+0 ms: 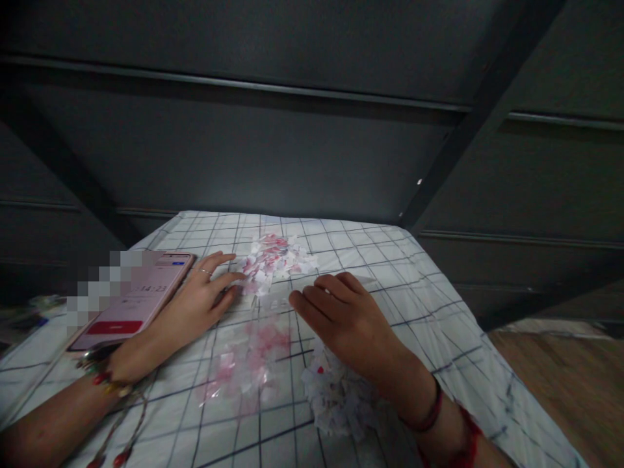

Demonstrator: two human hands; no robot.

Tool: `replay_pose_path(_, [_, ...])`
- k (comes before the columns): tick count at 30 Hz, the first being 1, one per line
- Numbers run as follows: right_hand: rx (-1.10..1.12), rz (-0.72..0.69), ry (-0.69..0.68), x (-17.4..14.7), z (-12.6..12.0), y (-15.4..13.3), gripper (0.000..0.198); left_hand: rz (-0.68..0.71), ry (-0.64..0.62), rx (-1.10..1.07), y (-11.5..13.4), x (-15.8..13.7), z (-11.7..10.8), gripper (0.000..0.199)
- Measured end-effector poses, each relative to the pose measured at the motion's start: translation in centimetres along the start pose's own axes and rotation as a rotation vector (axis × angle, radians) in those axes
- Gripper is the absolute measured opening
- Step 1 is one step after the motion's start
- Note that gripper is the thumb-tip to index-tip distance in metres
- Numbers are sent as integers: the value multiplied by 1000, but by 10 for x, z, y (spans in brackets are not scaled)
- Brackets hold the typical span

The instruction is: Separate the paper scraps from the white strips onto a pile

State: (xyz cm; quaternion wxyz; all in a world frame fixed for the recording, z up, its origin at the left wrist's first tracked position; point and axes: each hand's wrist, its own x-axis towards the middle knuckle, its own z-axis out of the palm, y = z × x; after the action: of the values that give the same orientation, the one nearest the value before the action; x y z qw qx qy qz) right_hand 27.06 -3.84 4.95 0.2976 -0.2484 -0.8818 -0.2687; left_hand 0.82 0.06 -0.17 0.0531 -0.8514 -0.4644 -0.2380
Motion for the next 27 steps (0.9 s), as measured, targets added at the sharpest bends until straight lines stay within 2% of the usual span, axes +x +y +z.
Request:
replay_pose_path(15, [-17,15,-5,-1,-4,2,31,185,-22,-117,2,-1,-1,19])
replay_pose_path(21, [-82,24,-41,-2,0,3,32,190,-57,-129,2,-1,1,18])
replay_pose_path(27, [-86,39,21,-2,0,2,34,175,-26,-94,1,-1,2,20])
